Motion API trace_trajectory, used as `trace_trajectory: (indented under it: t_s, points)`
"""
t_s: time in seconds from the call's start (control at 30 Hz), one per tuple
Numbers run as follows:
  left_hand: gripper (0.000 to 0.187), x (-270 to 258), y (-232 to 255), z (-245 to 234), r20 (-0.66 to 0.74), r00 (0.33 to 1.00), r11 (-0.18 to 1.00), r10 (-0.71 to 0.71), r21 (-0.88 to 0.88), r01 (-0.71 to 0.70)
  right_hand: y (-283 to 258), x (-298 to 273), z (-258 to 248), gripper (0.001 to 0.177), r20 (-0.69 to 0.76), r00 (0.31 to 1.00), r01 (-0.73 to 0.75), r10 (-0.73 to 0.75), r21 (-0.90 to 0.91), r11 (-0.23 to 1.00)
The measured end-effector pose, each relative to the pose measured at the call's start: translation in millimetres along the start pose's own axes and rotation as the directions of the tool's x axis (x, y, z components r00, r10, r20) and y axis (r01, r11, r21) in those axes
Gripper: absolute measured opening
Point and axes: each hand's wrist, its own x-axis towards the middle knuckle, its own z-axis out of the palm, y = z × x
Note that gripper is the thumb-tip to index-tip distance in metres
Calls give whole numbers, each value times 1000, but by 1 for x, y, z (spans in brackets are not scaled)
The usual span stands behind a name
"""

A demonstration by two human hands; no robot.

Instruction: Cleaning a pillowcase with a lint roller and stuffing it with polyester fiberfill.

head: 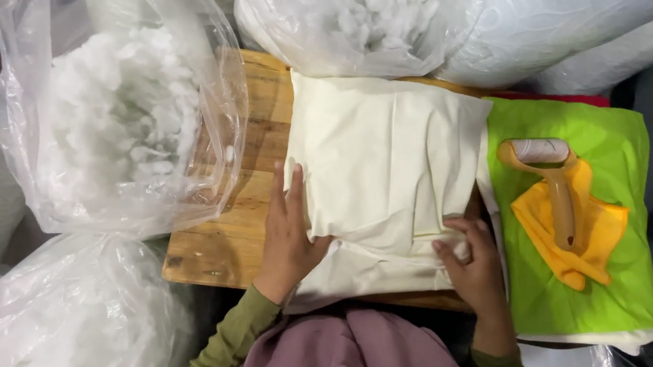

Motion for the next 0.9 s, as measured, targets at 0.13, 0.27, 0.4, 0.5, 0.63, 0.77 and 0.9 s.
trace_trajectory:
  t_s: [0.13, 0.27, 0.4, 0.5, 0.63, 0.77, 0.9]
  points:
    - [126, 9, 2, -27, -13, 984, 981, 178, -80, -178, -30, 1, -40, 42, -153, 964, 208, -219, -87, 974]
    - [137, 14, 7, -5, 76, 946, 949, 315, 1, -315, -58, 19, -27, 66, -62, 909, 385, -412, -249, 888]
    - [128, 36, 42, 23, 60, 931, 929, 359, 77, -363, -84, 50, 1, 62, 0, 911, 401, -411, -223, 889]
    - [139, 56, 38, 41, 165, 921, 894, 352, 233, -383, -58, 84, 34, 63, -80, 845, 433, -529, -478, 764]
    - [137, 63, 23, 58, 333, 901, 884, 277, 279, -374, -28, 104, 60, 57, 45, 918, 347, -395, -578, 739]
    - [132, 75, 37, 25, 153, 944, 940, 293, 136, -314, -70, 108, 21, 55, -45, 871, 394, -490, -533, 749]
    - [127, 96, 9, 29, -13, 968, 944, 252, 221, -243, -45, 116, 43, 63, -119, 825, 382, -553, -605, 699]
